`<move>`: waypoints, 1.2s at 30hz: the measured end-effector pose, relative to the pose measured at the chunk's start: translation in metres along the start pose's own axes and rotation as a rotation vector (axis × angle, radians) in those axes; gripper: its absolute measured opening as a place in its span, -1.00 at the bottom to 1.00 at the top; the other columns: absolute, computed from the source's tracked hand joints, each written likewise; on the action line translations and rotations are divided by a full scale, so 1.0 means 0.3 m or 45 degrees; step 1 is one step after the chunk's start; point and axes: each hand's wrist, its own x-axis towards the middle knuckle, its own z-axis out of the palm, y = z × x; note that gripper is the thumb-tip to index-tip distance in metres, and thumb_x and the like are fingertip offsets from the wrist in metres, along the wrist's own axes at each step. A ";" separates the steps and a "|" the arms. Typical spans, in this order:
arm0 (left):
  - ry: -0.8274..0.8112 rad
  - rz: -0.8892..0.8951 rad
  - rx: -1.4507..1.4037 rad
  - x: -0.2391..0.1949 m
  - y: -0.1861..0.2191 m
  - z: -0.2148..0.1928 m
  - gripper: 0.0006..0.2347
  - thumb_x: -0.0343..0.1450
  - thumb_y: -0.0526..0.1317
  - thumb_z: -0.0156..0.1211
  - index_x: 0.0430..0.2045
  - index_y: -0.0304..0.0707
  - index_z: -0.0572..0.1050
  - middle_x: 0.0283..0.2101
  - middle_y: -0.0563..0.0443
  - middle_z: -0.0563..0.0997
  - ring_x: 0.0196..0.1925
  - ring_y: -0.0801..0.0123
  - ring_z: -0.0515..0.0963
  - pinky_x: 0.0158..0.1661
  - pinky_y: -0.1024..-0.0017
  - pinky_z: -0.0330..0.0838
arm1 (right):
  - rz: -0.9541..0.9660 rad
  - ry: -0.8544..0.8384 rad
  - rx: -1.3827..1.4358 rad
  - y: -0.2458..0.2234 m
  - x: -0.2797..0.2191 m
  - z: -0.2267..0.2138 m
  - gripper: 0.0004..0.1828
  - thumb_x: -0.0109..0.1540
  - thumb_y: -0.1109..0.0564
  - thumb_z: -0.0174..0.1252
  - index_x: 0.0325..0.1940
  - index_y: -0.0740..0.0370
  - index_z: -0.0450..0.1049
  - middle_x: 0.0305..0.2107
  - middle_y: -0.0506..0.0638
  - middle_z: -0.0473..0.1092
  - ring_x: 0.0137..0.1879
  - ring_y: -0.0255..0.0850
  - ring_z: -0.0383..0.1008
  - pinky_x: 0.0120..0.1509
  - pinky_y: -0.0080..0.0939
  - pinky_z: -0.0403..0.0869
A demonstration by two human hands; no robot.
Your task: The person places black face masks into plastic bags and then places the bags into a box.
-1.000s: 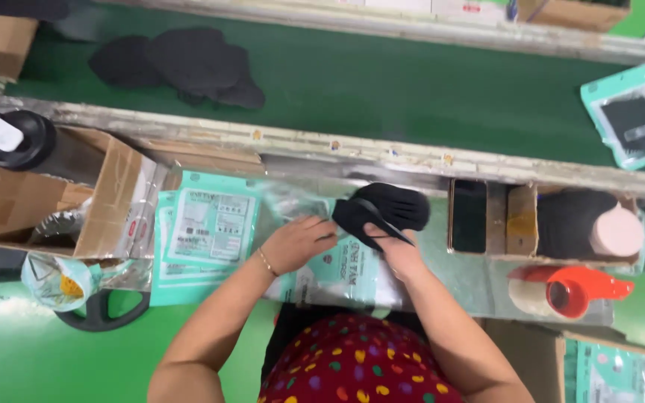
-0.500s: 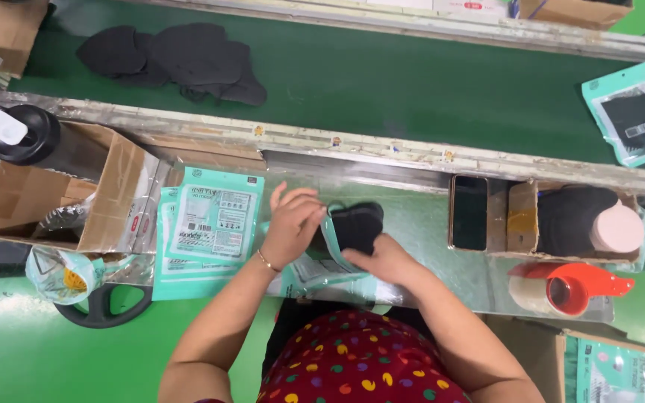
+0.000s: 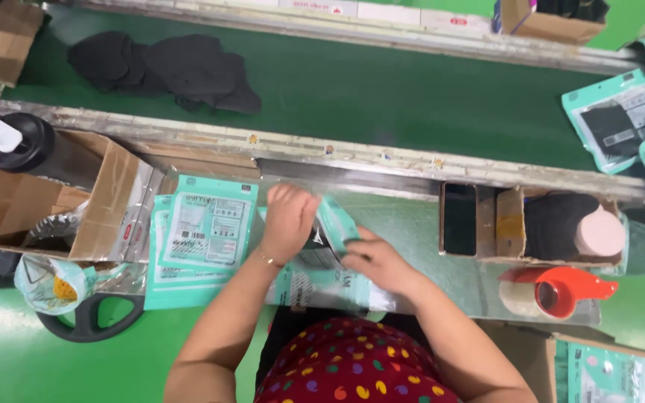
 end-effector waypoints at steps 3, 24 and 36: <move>-0.170 -0.040 -0.210 0.040 0.057 -0.100 -0.87 0.43 -0.18 0.25 -0.44 -0.25 0.53 -0.33 -0.07 0.57 -0.17 0.06 0.50 0.02 0.14 0.27 | -0.251 0.187 -0.113 -0.031 -0.017 0.000 -0.78 0.24 0.21 0.26 -0.02 0.19 0.53 0.05 0.09 0.41 0.08 -0.16 0.45 0.09 -0.19 0.45; -0.176 0.114 -0.345 0.021 0.157 -0.086 -0.93 0.33 -0.26 0.33 -0.52 -0.23 0.57 -0.38 0.01 0.63 -0.26 0.14 0.59 -0.07 0.22 0.37 | -0.392 0.424 -0.664 -0.014 -0.080 -0.072 -0.70 0.26 0.01 0.25 -0.38 0.24 0.37 -0.44 0.12 0.38 -0.23 0.16 0.44 -0.09 0.09 0.40; -0.067 -0.291 -0.441 0.008 0.094 -0.114 -0.81 0.37 -0.32 0.31 -0.18 -0.33 0.60 -0.04 -0.09 0.66 -0.05 0.19 0.63 0.03 0.36 0.45 | -0.511 1.439 -0.165 0.267 -0.338 -0.748 -0.70 0.37 0.04 -0.02 0.11 0.25 0.37 -0.07 0.05 0.45 0.05 -0.04 0.50 0.15 0.04 0.50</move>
